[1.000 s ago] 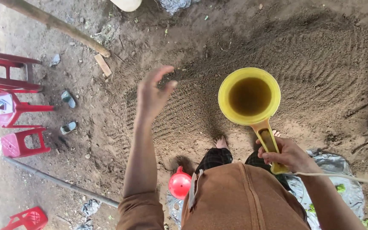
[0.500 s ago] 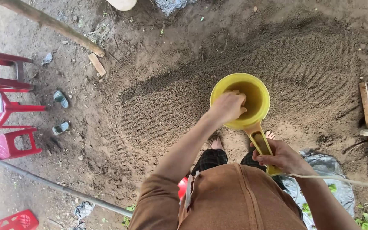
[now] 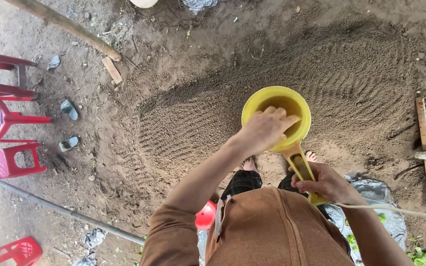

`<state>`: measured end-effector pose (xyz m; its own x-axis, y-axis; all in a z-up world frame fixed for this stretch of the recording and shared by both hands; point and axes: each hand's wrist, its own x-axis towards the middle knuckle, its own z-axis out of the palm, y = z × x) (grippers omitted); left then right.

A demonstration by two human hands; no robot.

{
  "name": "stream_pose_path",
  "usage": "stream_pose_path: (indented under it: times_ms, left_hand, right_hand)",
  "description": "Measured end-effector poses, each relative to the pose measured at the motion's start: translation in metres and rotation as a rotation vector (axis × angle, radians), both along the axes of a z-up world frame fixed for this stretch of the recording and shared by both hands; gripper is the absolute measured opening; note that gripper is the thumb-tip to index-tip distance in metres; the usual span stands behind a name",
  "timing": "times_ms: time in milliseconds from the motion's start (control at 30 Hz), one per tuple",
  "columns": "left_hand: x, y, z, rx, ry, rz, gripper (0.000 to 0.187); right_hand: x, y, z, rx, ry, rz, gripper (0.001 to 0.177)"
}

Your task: The person is picking seeds from a yellow plastic container and carefully dropping them into pre-made furrows in a soil bed.

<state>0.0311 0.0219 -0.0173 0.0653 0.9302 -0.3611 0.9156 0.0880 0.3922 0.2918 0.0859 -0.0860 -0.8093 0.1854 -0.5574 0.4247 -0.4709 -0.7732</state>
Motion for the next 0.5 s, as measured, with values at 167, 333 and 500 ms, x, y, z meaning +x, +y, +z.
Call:
stream_pose_path:
  times_ms: [167,333,500]
  left_hand:
    - [-0.062,-0.058,0.054,0.903,-0.468,0.273,0.025]
    - [-0.145,-0.099,-0.002,0.842,0.06,0.598,0.009]
    - [-0.159,-0.14,0.024,1.175,0.061,0.6,0.009]
  right_hand:
    - [0.001,-0.001,0.001,0.111,0.036,0.053,0.02]
    - [0.002,0.001,0.001,0.029,0.023,0.002,0.022]
    - [-0.003,-0.003,0.007,0.038,-0.003,-0.003,0.023]
